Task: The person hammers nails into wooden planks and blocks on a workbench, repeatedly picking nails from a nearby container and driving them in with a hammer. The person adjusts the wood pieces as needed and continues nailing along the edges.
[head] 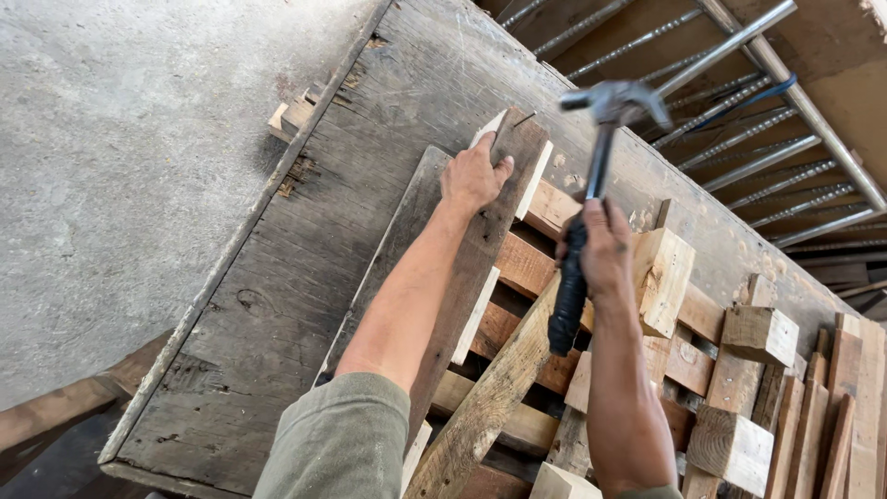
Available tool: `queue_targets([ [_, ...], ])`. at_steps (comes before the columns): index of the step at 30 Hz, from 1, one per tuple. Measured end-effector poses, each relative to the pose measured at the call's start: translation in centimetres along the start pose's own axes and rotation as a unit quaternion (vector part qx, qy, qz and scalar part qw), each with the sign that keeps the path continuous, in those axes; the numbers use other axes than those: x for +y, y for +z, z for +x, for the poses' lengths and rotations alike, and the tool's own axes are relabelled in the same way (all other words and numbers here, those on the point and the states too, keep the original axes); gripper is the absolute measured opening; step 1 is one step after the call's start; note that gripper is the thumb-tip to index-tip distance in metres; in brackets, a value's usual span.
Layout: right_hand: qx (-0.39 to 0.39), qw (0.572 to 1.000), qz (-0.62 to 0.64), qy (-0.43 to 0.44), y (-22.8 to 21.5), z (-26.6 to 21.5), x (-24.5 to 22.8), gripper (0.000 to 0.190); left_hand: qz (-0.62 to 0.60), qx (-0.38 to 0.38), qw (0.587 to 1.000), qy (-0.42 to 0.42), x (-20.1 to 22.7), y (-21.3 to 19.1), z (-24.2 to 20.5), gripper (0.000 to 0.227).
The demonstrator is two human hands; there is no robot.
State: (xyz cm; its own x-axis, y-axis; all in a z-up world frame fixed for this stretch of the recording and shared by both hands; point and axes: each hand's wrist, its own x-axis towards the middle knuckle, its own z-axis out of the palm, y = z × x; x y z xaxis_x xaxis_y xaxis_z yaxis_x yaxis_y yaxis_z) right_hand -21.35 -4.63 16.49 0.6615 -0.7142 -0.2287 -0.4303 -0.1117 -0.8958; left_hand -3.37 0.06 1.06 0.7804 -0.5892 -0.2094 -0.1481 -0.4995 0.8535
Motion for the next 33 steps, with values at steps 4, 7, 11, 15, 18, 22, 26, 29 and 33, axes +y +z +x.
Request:
queue_targets([
  [4, 0.066, 0.968, 0.035, -0.24, -4.4, -2.0, -2.5, 0.039, -0.004, -0.009, 1.0, -0.004, 0.2, -0.1, -0.4, 0.064],
  [7, 0.066, 0.904, 0.108, -0.409, -5.8, -1.4, -3.3, 0.037, -0.011, -0.023, 1.0, -0.011, 0.4, -0.2, -0.5, 0.061],
  [11, 0.084, 0.928, -0.172, -0.319, -1.9, 1.3, -1.6, 0.035, 0.001, -0.001, 1.0, -0.001, 0.7, -0.6, -0.7, 0.062],
  [15, -0.017, 0.995, -0.09, 0.039, 0.2, 1.7, 0.0, 0.028, 0.011, -0.007, 1.0, -0.016, 0.8, -1.1, -1.4, 0.064],
  [18, 0.002, 0.99, 0.003, -0.138, -3.3, 0.1, -0.2, 0.035, 0.011, 0.002, 1.0, -0.009, 0.6, -0.6, -1.3, 0.065],
  [22, 0.059, 0.901, 0.154, -0.402, -7.6, -1.9, -1.3, 0.04, 0.0, 0.011, 1.0, 0.009, 0.1, 0.1, -0.3, 0.065],
  [26, 0.102, 0.913, 0.234, -0.319, -2.8, 0.0, 0.6, 0.042, 0.001, 0.005, 1.0, -0.003, -0.5, 0.6, -0.2, 0.065],
  [29, 0.01, 0.99, -0.137, 0.033, 1.0, 1.8, 2.5, 0.042, -0.001, 0.006, 1.0, -0.002, 0.0, 0.5, -0.7, 0.064],
  [33, 0.049, 0.998, 0.028, 0.001, -2.2, 1.0, 2.4, 0.036, 0.003, 0.016, 1.0, -0.008, 0.3, -0.8, -1.0, 0.062],
])
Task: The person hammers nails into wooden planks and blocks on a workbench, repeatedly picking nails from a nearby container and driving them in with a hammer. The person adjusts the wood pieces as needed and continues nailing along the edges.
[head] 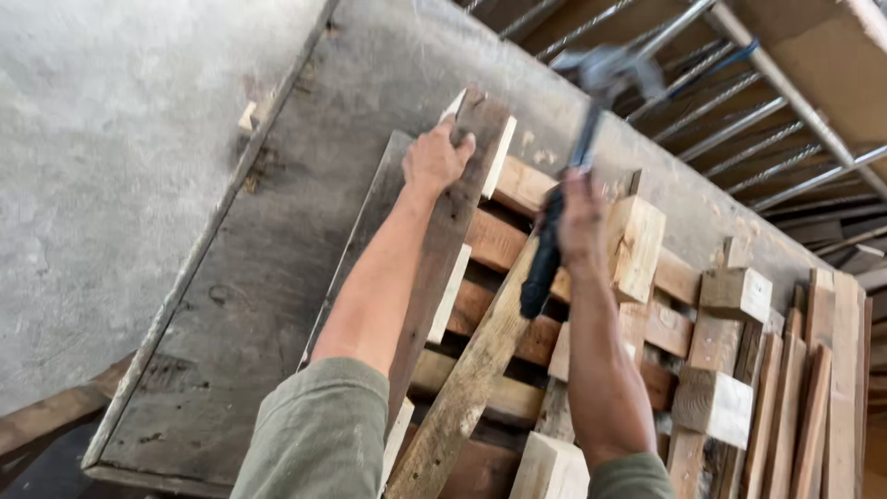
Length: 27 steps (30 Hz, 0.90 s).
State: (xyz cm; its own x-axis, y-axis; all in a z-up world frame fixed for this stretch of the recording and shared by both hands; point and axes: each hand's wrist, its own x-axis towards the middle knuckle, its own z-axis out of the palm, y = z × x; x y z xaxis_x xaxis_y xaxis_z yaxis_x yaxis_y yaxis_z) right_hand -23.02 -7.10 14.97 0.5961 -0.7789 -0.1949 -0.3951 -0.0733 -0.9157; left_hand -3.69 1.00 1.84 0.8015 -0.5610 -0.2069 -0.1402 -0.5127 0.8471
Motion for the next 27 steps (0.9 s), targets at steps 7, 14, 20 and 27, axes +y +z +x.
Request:
queue_targets([
  [7, 0.046, 0.907, 0.127, -0.399, -3.2, -1.0, -3.7, 0.038, 0.04, -0.021, 0.999, -0.008, 0.2, 0.3, 0.4, 0.061],
  [14, 0.008, 0.998, -0.064, 0.015, 2.3, -0.2, 1.4, 0.031, 0.037, -0.011, 0.999, 0.01, 0.9, -1.3, -0.4, 0.063],
  [20, 0.034, 0.914, 0.187, -0.357, -4.9, -2.0, -1.4, 0.04, 0.024, -0.023, 0.999, -0.004, 0.3, 0.4, 0.4, 0.064],
  [27, -0.039, 0.975, -0.217, -0.002, 4.2, 1.8, 3.1, 0.036, 0.049, -0.036, 0.998, -0.004, -0.4, 1.4, -0.1, 0.062],
])
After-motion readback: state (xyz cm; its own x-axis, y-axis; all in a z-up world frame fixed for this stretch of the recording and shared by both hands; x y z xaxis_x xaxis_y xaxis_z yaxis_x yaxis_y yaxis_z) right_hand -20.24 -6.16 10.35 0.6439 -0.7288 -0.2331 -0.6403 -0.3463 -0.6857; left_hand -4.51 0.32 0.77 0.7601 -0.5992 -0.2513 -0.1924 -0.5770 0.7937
